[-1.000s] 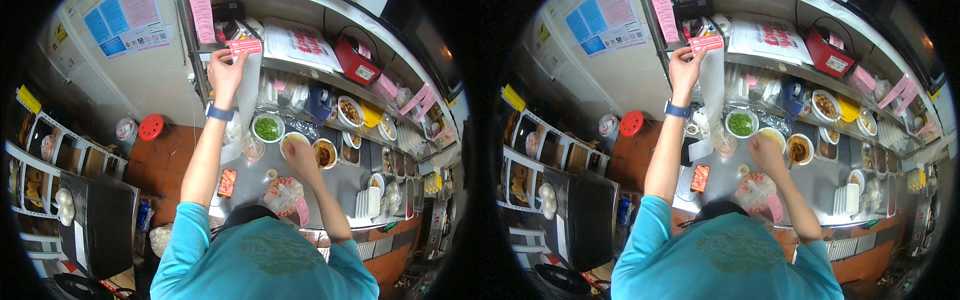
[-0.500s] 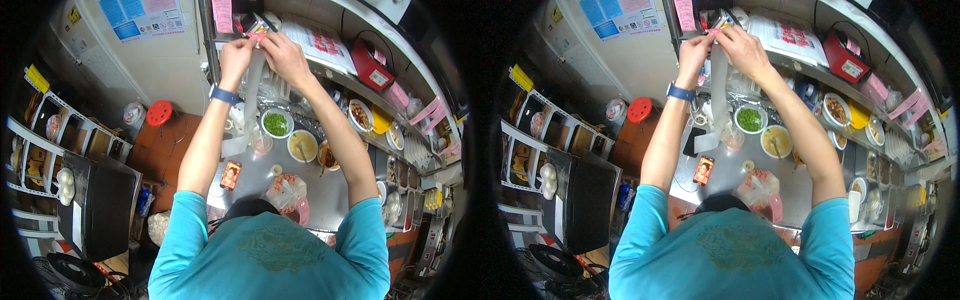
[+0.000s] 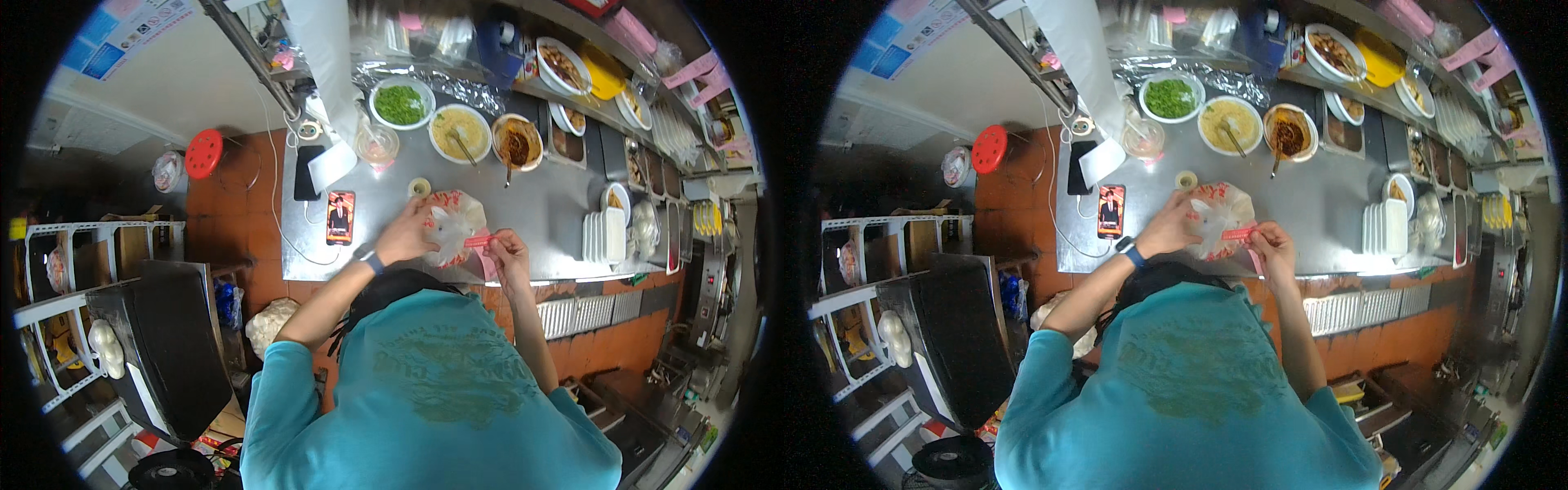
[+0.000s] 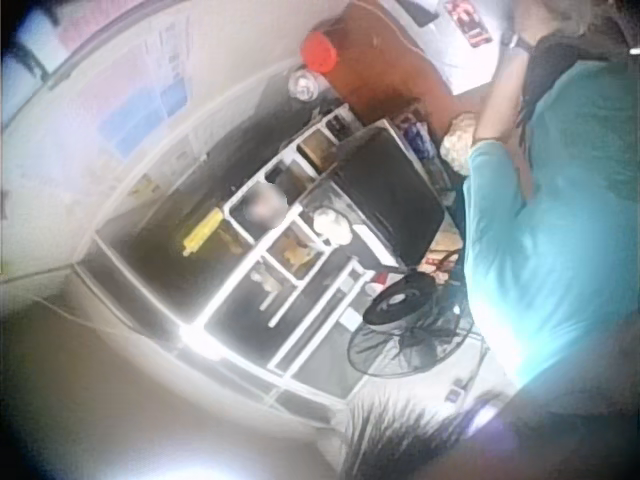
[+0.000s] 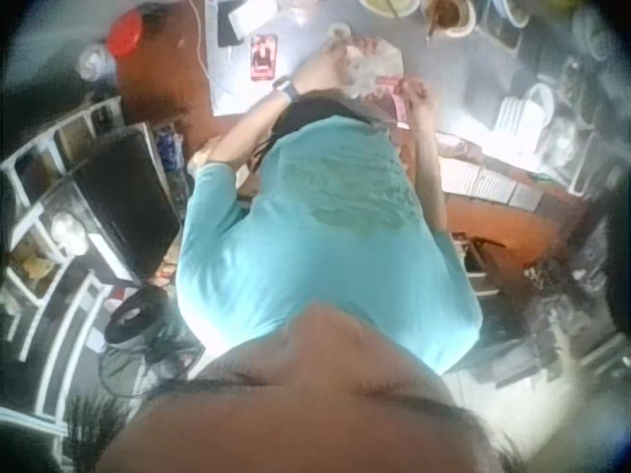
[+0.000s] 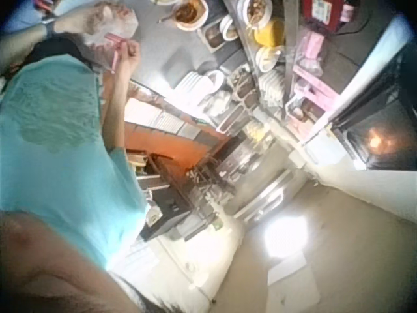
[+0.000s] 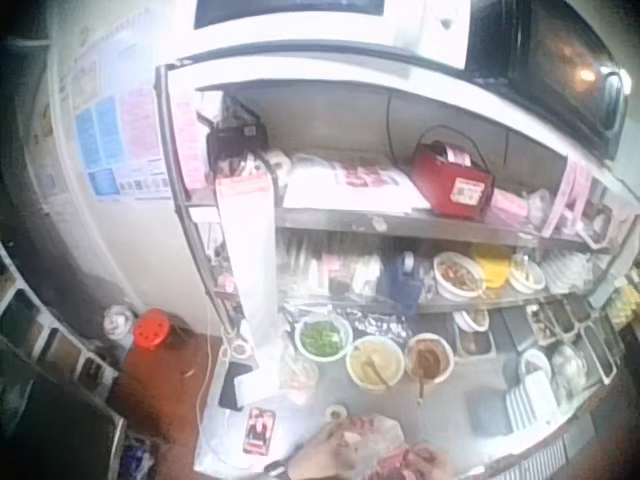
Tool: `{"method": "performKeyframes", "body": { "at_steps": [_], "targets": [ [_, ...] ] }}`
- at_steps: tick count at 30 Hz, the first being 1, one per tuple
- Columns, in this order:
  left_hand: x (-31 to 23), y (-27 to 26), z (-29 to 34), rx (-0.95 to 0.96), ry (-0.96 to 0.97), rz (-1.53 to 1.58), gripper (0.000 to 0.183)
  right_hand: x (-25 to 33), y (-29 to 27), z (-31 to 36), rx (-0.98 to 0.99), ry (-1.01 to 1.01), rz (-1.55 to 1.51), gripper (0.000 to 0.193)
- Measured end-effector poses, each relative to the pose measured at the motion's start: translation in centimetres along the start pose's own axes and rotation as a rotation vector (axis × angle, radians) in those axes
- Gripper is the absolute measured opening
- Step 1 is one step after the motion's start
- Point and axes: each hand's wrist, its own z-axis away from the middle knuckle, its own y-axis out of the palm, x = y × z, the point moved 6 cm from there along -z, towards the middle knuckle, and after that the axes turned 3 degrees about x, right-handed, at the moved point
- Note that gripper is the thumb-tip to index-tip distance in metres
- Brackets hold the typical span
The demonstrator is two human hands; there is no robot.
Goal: The person assembles multiple food orders in a commercial kitchen. They scoop cooked items from stainless steel containers into bowls, add sauces and garnishes, place lids on bowls, and pack them into plastic bags. They also handle pink order tickets and use a microwave.
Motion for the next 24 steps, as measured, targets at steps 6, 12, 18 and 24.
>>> {"method": "performKeyframes", "body": {
  "at_steps": [6,12,18,24],
  "targets": [
    [-1.9,5.5,-3.6,-0.024,0.035,-0.131,0.048,-1.6,-1.4,0.6,-0.055,0.063,0.436,0.009],
    [1.3,5.7,-5.4,0.052,-0.244,0.178,0.035,-1.4,3.6,-6.4,0.000,-0.230,0.942,0.019],
    [-0.5,2.3,-3.1,-0.066,-0.092,0.149,0.013,-1.9,2.8,-8.0,0.087,-0.026,0.876,0.013],
    [-3.5,2.0,-2.8,-0.370,0.058,0.177,0.023,-2.5,1.8,-9.6,0.167,-0.030,1.093,0.023]
  ]
}}
